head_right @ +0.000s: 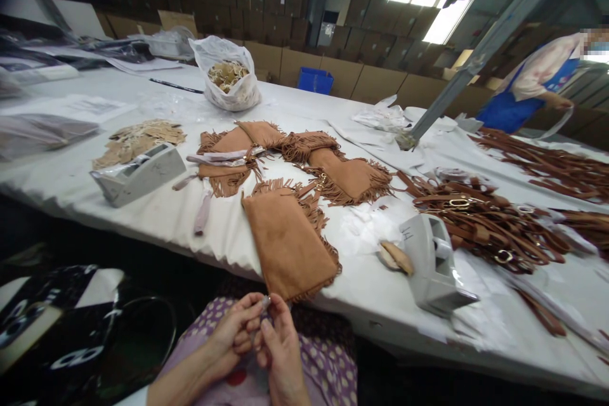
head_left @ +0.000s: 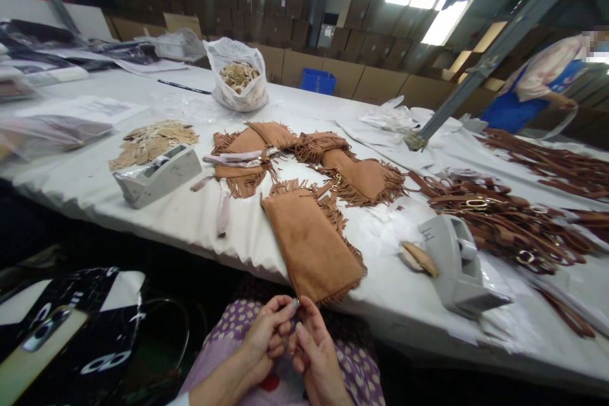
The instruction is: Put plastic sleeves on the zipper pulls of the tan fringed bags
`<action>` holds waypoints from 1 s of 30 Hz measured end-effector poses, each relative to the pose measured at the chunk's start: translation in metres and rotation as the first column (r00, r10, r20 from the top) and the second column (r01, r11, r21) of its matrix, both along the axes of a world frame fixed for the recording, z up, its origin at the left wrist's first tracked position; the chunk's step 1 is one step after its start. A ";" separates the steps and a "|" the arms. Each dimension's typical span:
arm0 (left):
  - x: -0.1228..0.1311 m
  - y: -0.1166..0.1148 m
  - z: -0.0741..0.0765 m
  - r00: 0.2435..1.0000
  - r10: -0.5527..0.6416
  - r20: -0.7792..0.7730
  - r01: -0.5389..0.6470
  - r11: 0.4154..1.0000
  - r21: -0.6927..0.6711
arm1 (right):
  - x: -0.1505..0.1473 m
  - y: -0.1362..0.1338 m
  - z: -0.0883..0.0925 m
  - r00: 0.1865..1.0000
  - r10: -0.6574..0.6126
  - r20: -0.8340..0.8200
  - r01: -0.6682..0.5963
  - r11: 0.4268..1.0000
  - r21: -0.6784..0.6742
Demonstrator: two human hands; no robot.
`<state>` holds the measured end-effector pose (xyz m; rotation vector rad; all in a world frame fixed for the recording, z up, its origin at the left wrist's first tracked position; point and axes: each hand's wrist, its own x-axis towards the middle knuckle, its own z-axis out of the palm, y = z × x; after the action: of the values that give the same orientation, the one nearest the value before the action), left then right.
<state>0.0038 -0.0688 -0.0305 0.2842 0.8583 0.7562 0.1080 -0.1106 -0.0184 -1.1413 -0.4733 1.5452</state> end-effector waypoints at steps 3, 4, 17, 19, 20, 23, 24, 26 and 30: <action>-0.005 0.003 -0.001 0.979 -0.037 0.199 0.061 0.991 -0.116 | 0.001 0.003 0.012 0.993 -0.002 -0.119 -0.003 0.999 -0.049; -0.008 0.004 -0.001 0.961 -0.066 0.268 0.107 0.984 -0.143 | 0.001 0.004 0.016 0.989 -0.011 -0.148 0.003 0.998 -0.055; -0.029 0.017 0.022 0.721 -0.153 0.676 0.325 0.936 -0.135 | 0.016 0.022 0.049 0.944 0.327 -0.033 -0.326 0.944 0.047; -0.032 0.017 0.019 0.766 -0.145 0.626 0.279 0.953 -0.120 | 0.023 0.022 0.055 0.900 0.369 0.234 -0.375 0.927 -0.017; -0.033 0.017 0.017 0.799 -0.152 0.581 0.259 0.960 -0.106 | 0.030 0.023 0.058 0.874 0.318 0.367 -0.324 0.945 -0.045; -0.039 0.016 0.008 0.894 -0.244 0.376 0.265 0.964 -0.005 | 0.062 0.032 0.062 0.725 -0.043 0.687 0.041 0.999 0.019; -0.040 0.016 0.006 0.913 -0.294 0.284 0.293 0.955 0.048 | 0.074 0.037 0.061 0.630 -0.138 0.764 0.139 0.988 0.063; -0.041 0.018 0.006 0.923 -0.381 0.051 0.369 0.914 0.166 | 0.096 0.049 0.056 0.419 -0.183 0.889 0.200 0.974 0.107; -0.037 0.023 0.017 0.819 -0.223 -0.528 0.481 0.769 0.421 | 0.114 0.072 0.041 0.164 -0.073 0.984 0.145 0.988 0.049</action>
<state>-0.0334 -0.0455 -0.0138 1.1489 0.9700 0.5510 0.2225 -0.0391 0.0231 -2.1424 -1.1875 0.4041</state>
